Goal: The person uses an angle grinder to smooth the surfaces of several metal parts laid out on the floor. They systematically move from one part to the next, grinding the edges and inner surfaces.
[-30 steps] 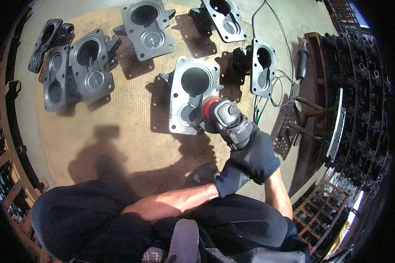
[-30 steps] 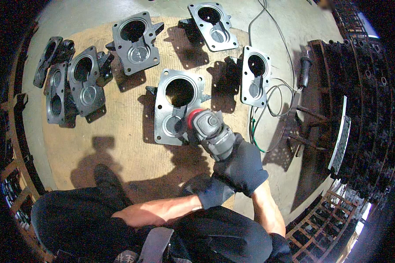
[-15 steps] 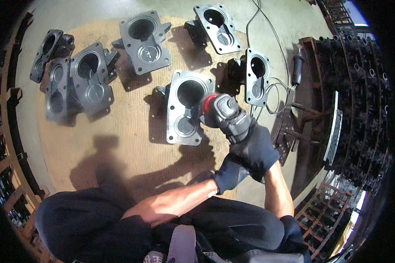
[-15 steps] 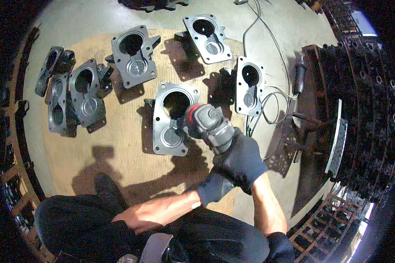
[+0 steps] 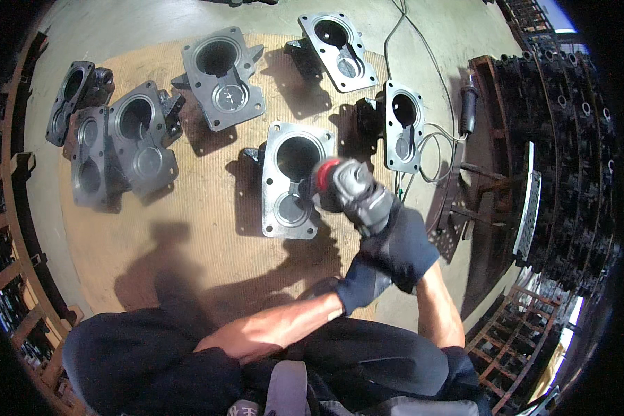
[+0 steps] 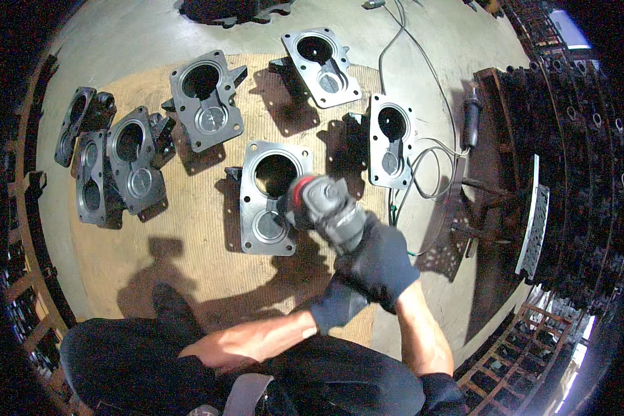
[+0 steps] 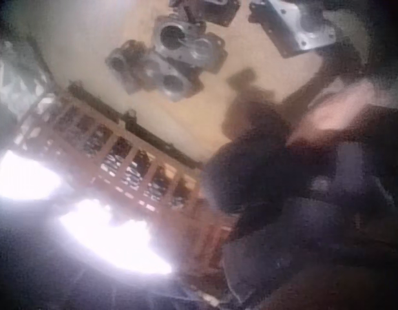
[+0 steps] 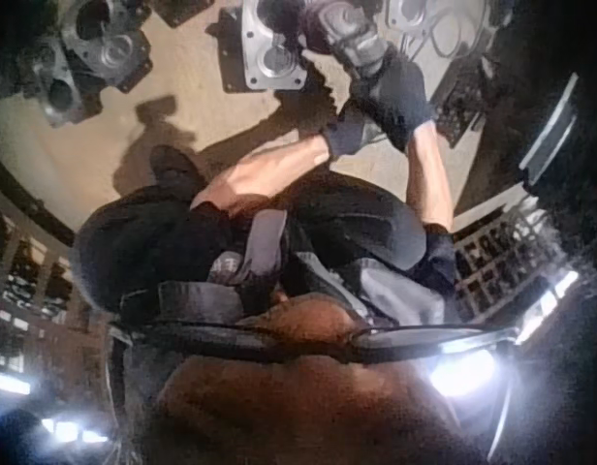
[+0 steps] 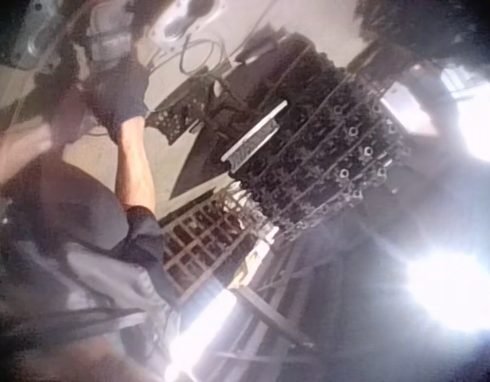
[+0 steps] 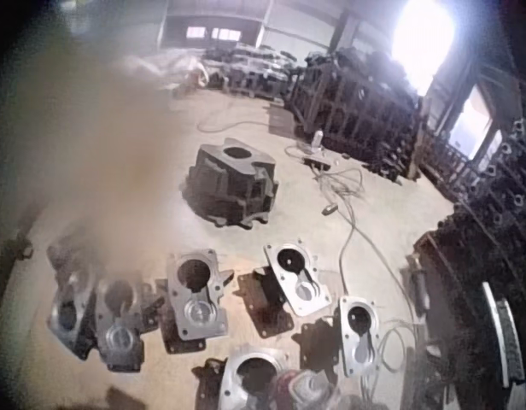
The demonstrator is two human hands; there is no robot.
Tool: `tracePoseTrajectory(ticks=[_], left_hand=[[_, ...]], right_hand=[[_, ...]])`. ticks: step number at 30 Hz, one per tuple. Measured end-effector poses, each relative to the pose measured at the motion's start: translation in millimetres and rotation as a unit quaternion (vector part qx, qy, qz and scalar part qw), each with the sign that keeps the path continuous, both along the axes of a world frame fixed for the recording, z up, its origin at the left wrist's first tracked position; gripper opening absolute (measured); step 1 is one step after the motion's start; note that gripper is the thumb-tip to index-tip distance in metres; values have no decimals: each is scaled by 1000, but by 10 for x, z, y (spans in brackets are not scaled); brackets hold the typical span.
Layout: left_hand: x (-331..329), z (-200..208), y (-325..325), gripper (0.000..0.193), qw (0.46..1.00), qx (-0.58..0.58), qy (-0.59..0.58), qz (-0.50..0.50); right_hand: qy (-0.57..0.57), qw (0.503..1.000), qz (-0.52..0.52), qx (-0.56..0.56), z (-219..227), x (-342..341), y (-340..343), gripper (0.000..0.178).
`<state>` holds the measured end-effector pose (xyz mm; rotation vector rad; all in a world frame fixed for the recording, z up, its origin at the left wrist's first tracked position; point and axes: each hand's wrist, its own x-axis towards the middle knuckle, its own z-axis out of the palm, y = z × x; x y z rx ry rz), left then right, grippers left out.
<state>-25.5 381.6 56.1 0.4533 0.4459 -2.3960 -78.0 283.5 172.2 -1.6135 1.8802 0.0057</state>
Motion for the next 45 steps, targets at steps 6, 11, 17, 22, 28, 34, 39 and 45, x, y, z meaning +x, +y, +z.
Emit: tracePoseTrajectory(ticks=[6,11,17,22,28,34,39,45], left_hand=[[-266,-473,-521,36,934,-324,-144,36],[-21,45,-259,45,999,-22,1,-26],[-65,-188,-393,48,961,-267,-60,-27],[-427,-632,-498,27,895,-385,-226,-15],[24,-151,102,40,897,-365,-237,-76],[235,149,480,46,891,-357,-255,-119],[120,47,294,46,971,-206,-115,-32],[144,-388,204,47,969,-212,-127,21]], right_hand=[[19,1000,21,-3,-33,-24,-620,55],[-7,1000,-12,5,-43,-63,-206,64],[-17,1000,-24,-2,6,-16,-380,58],[-39,999,-5,-28,10,0,-569,53],[-39,999,-25,10,-64,24,21,54],[16,998,13,63,181,195,365,56],[-17,1000,13,3,65,198,182,52],[-27,994,104,-1,-77,508,-150,52]])
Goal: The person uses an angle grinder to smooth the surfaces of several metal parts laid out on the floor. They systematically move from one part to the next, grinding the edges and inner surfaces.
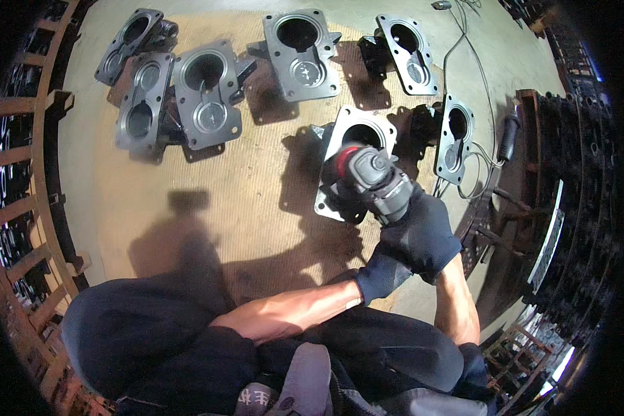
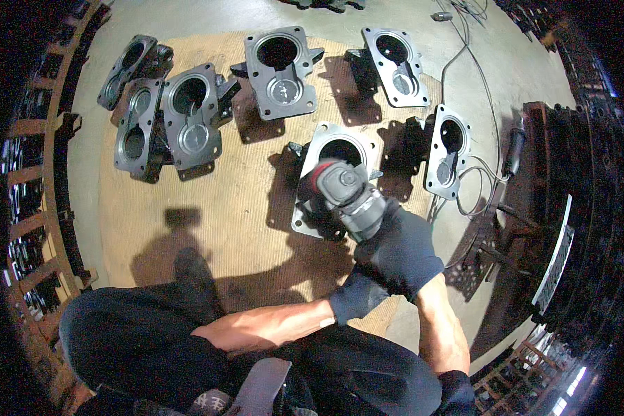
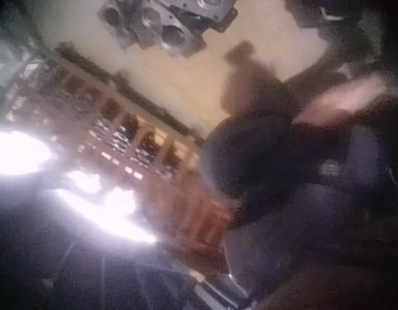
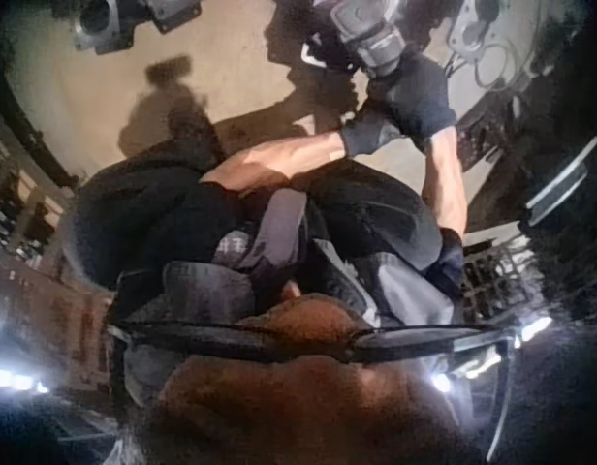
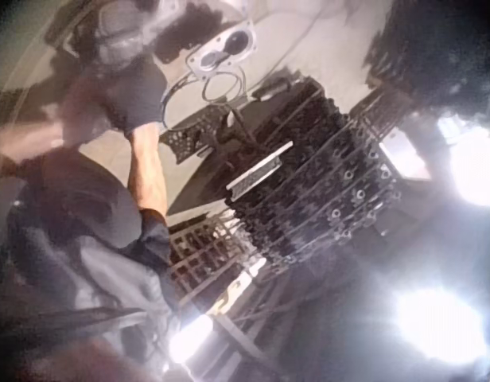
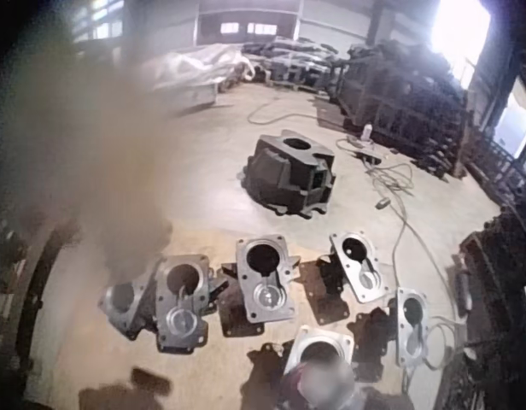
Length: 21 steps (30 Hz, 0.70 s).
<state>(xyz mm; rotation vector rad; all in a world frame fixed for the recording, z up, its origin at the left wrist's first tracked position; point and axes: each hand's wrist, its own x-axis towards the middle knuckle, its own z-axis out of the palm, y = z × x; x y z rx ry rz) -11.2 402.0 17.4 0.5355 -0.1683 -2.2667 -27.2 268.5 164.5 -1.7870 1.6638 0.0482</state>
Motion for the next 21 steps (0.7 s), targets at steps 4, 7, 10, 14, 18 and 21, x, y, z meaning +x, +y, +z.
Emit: tracePoseTrajectory(ticks=[4,7,10,14,18,21], left_hand=[[271,344,159,46,993,-46,-97,-53],[340,522,218,46,995,-17,-82,-55],[315,496,88,46,996,-16,-71,-43],[288,426,-207,45,999,-8,-28,-35],[323,562,-105,45,997,75,1,-22],[330,631,55,45,997,65,-38,-35]], right_hand=[[63,995,55,50,172,161,102,56],[86,993,56,63,263,197,183,56],[48,997,47,34,220,113,141,55],[65,997,28,23,183,164,-66,54],[63,996,59,35,181,113,144,54],[100,991,73,47,272,115,322,52]])
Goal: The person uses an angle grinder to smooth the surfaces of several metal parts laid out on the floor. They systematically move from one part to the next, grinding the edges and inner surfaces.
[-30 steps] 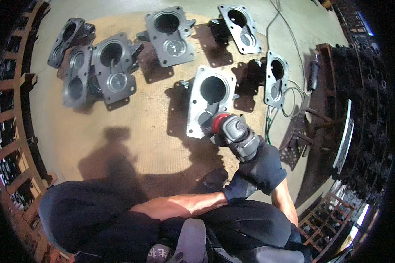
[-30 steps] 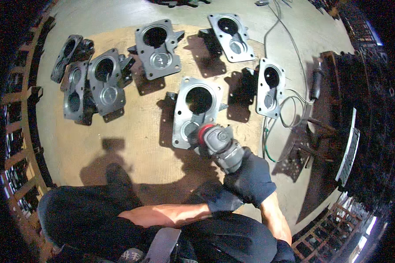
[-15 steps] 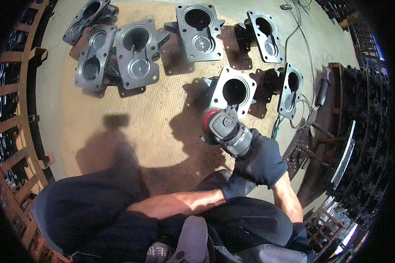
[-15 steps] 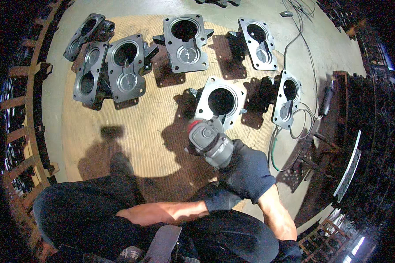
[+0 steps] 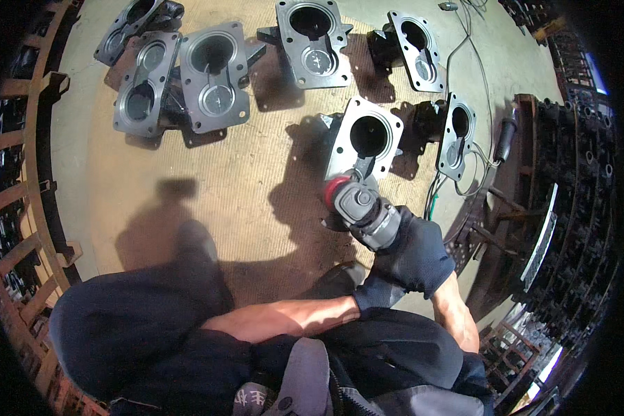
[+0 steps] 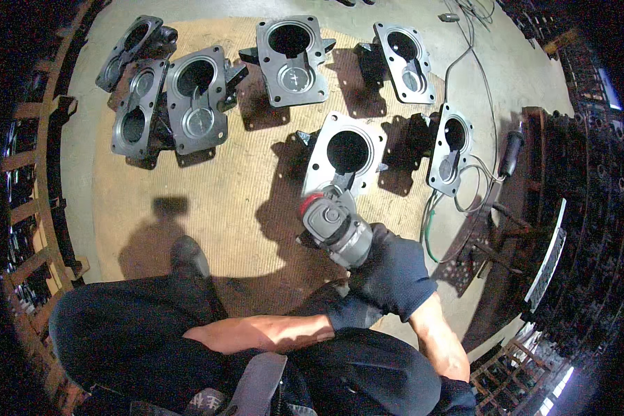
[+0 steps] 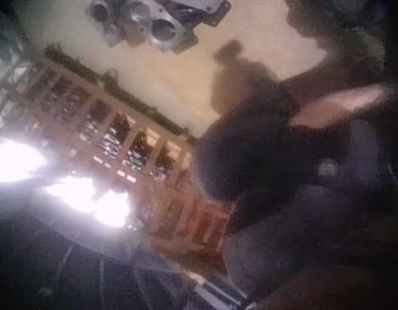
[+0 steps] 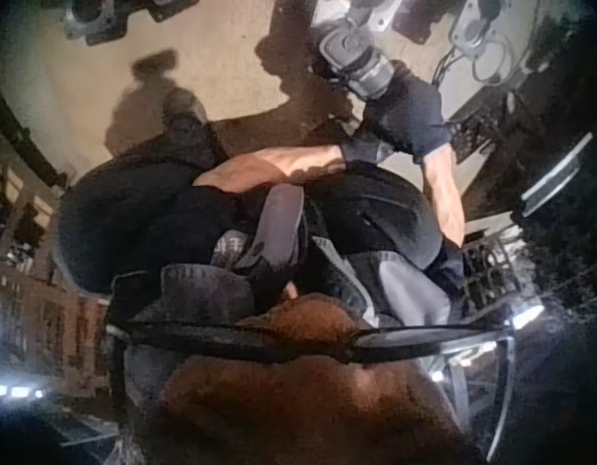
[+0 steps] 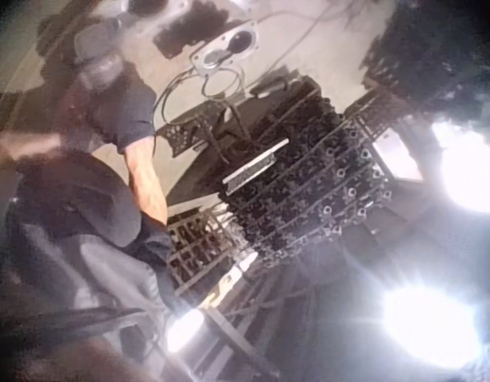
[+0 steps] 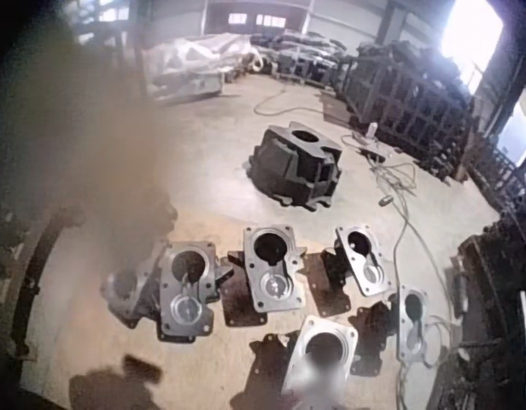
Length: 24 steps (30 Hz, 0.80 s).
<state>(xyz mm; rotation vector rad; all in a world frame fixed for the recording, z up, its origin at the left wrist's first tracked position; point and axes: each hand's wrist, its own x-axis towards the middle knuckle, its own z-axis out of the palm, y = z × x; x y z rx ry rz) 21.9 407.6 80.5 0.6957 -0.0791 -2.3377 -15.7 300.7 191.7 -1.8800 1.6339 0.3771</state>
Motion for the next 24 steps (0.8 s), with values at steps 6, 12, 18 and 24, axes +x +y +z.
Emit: tracePoseTrajectory(ticks=[6,12,18,24], left_hand=[[47,-210,-346,45,992,-117,-55,-11],[134,254,-241,47,986,153,58,6],[148,86,-161,47,992,-84,-73,-61],[88,51,-379,51,965,182,176,61]], right_hand=[[-31,998,-30,-44,-82,137,-499,48],[-14,1000,13,6,-45,10,-123,57],[-37,999,-4,-15,-86,0,-198,54],[-21,998,-5,-56,-102,49,-331,55]])
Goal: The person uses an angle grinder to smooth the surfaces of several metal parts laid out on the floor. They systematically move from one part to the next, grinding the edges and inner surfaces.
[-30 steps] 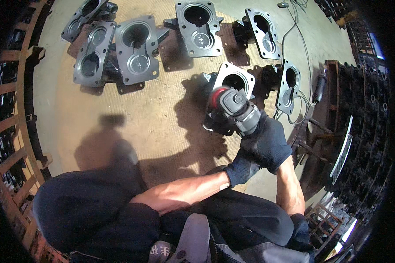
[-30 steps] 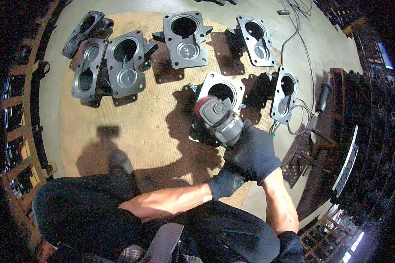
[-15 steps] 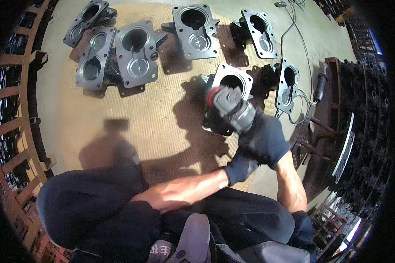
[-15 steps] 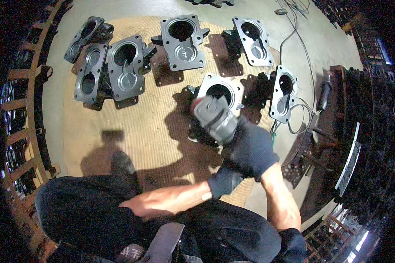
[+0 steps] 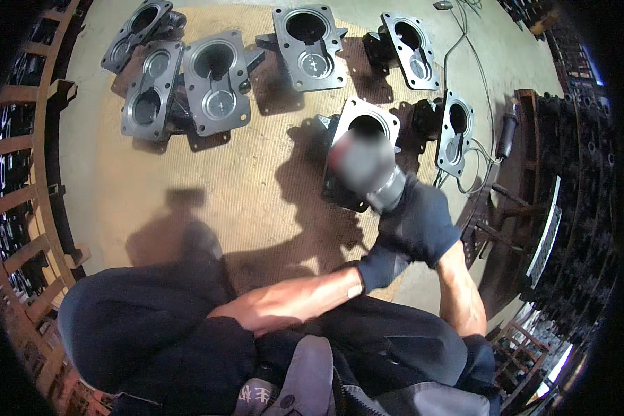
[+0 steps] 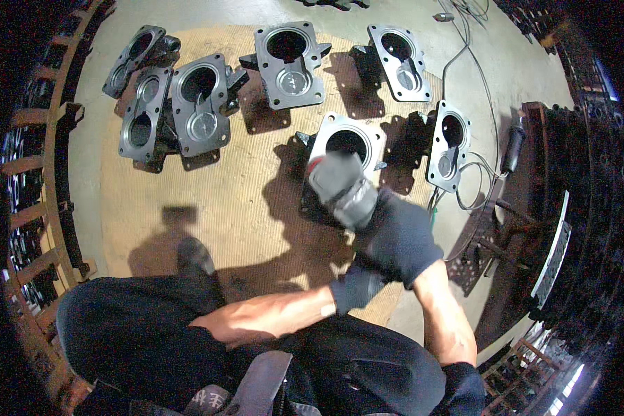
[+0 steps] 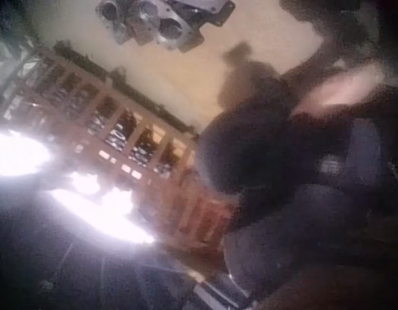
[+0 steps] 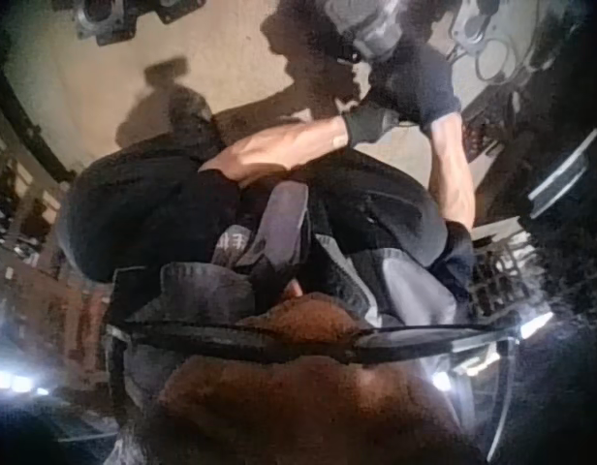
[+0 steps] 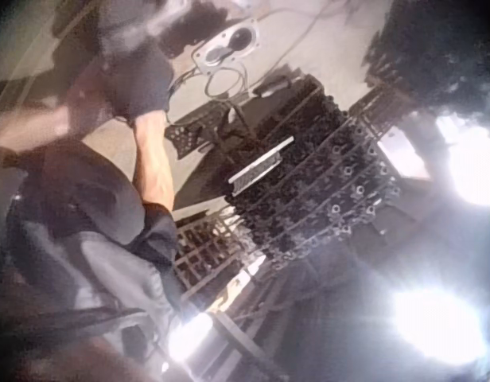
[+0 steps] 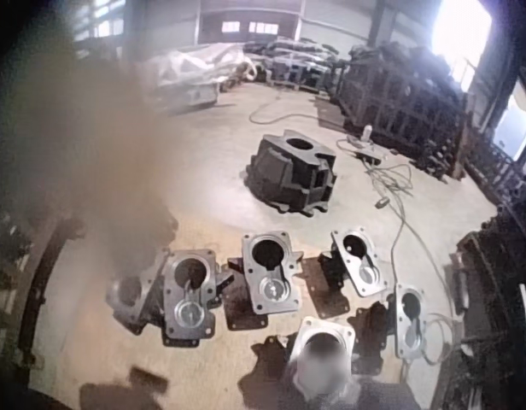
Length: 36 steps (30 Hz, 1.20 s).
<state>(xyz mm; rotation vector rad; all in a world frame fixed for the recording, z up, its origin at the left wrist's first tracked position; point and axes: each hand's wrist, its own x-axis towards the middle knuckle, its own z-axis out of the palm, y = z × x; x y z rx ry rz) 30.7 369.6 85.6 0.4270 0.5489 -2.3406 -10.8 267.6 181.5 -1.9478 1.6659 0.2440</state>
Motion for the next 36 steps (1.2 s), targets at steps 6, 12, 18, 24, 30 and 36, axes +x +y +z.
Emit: tracePoseTrajectory(ticks=[6,12,18,24,30,36], left_hand=[[-41,-36,406,52,984,-122,-114,-68],[-87,-222,182,50,975,-158,-127,-91],[-192,-304,761,52,984,-165,-59,-15],[24,-240,-35,48,955,-214,-187,-85],[-485,-1111,-849,38,957,-274,-84,45],[-455,-127,-758,32,900,-309,-281,-121]], right_hand=[[6,998,3,59,138,-36,366,55],[59,998,-7,22,124,119,-41,53],[17,998,14,65,140,-20,309,53],[12,1000,-16,-1,-22,-9,-130,53],[-57,996,-56,-42,-8,-37,-704,51],[-13,993,-115,-3,-96,-667,-534,53]])
